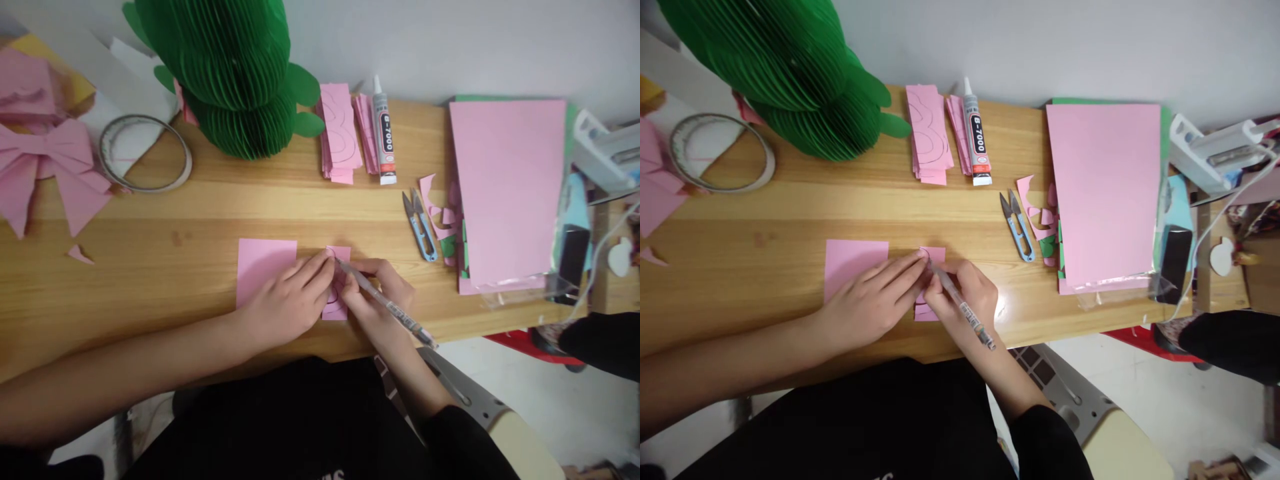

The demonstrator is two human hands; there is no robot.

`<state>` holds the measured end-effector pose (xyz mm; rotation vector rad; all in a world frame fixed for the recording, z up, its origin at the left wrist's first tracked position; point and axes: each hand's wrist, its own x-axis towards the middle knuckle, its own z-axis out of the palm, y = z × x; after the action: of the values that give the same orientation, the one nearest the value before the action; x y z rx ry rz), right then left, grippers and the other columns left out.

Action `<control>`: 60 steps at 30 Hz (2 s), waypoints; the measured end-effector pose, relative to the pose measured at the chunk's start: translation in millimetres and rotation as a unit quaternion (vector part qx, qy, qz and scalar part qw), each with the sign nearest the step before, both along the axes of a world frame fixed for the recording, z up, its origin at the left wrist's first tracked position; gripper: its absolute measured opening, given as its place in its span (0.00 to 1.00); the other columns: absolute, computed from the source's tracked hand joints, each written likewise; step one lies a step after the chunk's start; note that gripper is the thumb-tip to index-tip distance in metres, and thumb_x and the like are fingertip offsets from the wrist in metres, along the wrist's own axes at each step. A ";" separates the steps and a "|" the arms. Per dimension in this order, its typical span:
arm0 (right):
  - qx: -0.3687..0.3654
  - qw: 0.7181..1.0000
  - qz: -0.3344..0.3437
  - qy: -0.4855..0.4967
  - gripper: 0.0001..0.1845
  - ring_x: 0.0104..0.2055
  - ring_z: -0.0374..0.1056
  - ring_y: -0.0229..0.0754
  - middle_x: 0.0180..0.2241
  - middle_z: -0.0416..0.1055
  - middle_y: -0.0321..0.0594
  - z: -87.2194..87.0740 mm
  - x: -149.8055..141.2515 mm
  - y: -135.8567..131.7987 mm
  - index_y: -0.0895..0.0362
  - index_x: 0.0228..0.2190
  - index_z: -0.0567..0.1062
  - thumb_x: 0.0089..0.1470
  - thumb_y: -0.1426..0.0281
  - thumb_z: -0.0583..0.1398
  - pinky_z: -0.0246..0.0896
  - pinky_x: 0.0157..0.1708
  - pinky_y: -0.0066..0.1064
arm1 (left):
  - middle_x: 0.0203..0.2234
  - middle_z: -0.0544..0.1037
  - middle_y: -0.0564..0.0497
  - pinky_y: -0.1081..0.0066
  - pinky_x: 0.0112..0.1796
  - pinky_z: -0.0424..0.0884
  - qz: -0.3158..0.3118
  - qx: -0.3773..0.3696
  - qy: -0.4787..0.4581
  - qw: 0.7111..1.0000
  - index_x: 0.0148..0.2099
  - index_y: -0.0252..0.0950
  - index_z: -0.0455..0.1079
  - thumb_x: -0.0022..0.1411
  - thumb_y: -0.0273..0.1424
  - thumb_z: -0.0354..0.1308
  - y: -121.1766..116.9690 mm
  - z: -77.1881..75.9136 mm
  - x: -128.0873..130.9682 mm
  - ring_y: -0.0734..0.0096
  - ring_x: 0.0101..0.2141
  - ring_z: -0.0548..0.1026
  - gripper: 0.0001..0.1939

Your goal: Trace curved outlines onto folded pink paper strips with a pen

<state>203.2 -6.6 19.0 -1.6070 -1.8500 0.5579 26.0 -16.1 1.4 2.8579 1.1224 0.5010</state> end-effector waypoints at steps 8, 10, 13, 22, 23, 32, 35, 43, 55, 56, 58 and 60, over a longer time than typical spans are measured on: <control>-0.003 1.000 0.004 -0.006 0.02 0.21 0.73 0.36 0.23 0.79 0.34 2.6 2.0 1.0 0.54 0.29 0.75 0.51 0.71 0.61 0.68 0.22 0.26 | 0.50 0.80 0.38 0.66 0.52 0.72 0.011 0.034 0.009 0.999 0.48 0.24 0.76 0.71 0.19 0.41 1.6 2.3 0.5 0.58 0.52 0.77 0.20; -0.009 1.000 0.000 -0.008 0.02 0.21 0.73 0.36 0.23 0.79 0.34 3.9 2.7 1.1 0.54 0.28 0.75 0.50 0.71 0.61 0.68 0.22 0.26 | 0.49 0.80 0.36 0.65 0.51 0.72 0.010 0.036 0.007 0.999 0.49 0.23 0.75 0.71 0.19 0.41 1.7 2.5 0.6 0.57 0.52 0.77 0.20; -0.012 1.000 -0.005 -0.007 0.02 0.21 0.73 0.36 0.23 0.79 0.34 4.8 4.4 -0.1 0.55 0.28 0.75 0.49 0.71 0.61 0.68 0.22 0.26 | 0.49 0.80 0.35 0.64 0.51 0.72 0.004 0.038 0.008 0.999 0.50 0.21 0.75 0.71 0.19 0.41 1.4 2.0 0.8 0.56 0.52 0.77 0.20; -0.018 1.000 0.007 0.017 0.02 0.21 0.72 0.36 0.23 0.79 0.34 1.3 5.8 -1.7 0.55 0.30 0.76 0.51 0.72 0.61 0.68 0.23 0.26 | 0.48 0.80 0.38 0.63 0.50 0.74 -0.024 0.026 0.005 0.999 0.48 0.24 0.76 0.70 0.19 0.45 1.9 2.3 -2.0 0.54 0.53 0.75 0.17; -0.022 1.000 0.008 0.019 0.02 0.22 0.72 0.35 0.23 0.78 0.34 1.2 5.5 -1.1 0.55 0.30 0.76 0.51 0.72 0.61 0.68 0.23 0.26 | 0.48 0.79 0.38 0.63 0.49 0.74 -0.026 0.022 0.002 0.999 0.48 0.24 0.76 0.70 0.18 0.45 2.0 2.5 -2.2 0.54 0.53 0.75 0.17; -0.024 0.999 -0.001 0.021 0.02 0.22 0.72 0.36 0.23 0.79 0.35 1.9 10.6 -5.5 0.55 0.29 0.76 0.50 0.72 0.61 0.68 0.23 0.26 | 0.48 0.80 0.40 0.63 0.49 0.75 -0.019 0.018 -0.011 1.000 0.47 0.24 0.76 0.70 0.18 0.46 1.6 1.3 -1.2 0.53 0.52 0.75 0.17; -0.022 1.000 -0.003 0.013 0.03 0.23 0.73 0.37 0.24 0.79 0.35 -0.3 12.5 -10.4 0.55 0.30 0.76 0.50 0.73 0.61 0.68 0.23 0.27 | 0.49 0.79 0.39 0.62 0.49 0.75 -0.028 0.018 0.000 0.999 0.48 0.24 0.76 0.70 0.18 0.45 2.2 1.5 -1.4 0.53 0.53 0.75 0.17; 0.009 1.000 0.005 0.010 0.05 0.22 0.72 0.38 0.24 0.77 0.34 -4.6 10.9 -15.0 0.52 0.31 0.74 0.51 0.74 0.61 0.67 0.22 0.28 | 0.50 0.79 0.39 0.61 0.48 0.76 -0.056 0.033 0.043 0.997 0.48 0.24 0.77 0.70 0.18 0.44 4.9 6.9 -2.6 0.51 0.53 0.75 0.19; 0.028 1.000 0.002 0.013 0.04 0.22 0.72 0.38 0.24 0.76 0.35 -8.7 9.6 -15.5 0.54 0.31 0.74 0.51 0.74 0.61 0.67 0.23 0.28 | 0.50 0.78 0.37 0.60 0.49 0.75 -0.055 -0.012 -0.003 0.998 0.50 0.22 0.76 0.68 0.17 0.47 4.4 5.4 -2.9 0.49 0.54 0.74 0.17; 0.031 0.999 0.005 0.011 0.04 0.22 0.71 0.38 0.24 0.76 0.34 -8.4 9.6 -15.7 0.54 0.31 0.74 0.51 0.74 0.61 0.67 0.23 0.28 | 0.50 0.78 0.37 0.60 0.49 0.76 -0.052 -0.013 -0.002 0.999 0.50 0.23 0.76 0.68 0.17 0.47 4.5 5.6 -2.8 0.50 0.54 0.74 0.17; 0.034 0.999 0.008 0.005 0.04 0.22 0.70 0.37 0.24 0.75 0.34 -7.7 9.6 -16.9 0.54 0.31 0.73 0.51 0.74 0.61 0.67 0.23 0.28 | 0.49 0.79 0.40 0.61 0.48 0.76 -0.043 0.000 0.007 0.999 0.48 0.24 0.76 0.69 0.17 0.46 5.0 6.3 -2.5 0.52 0.52 0.76 0.17; 0.034 0.999 0.008 -0.001 0.05 0.22 0.70 0.37 0.24 0.75 0.34 -7.3 9.7 -18.8 0.53 0.32 0.73 0.51 0.74 0.61 0.67 0.23 0.28 | 0.49 0.80 0.43 0.63 0.47 0.77 -0.034 0.017 0.016 0.999 0.47 0.25 0.77 0.70 0.18 0.45 5.8 7.3 -2.2 0.53 0.50 0.77 0.18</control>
<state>212.9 -25.4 11.8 -1.5488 -1.8650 0.4950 23.8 -10.3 8.7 2.9323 1.0264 0.4788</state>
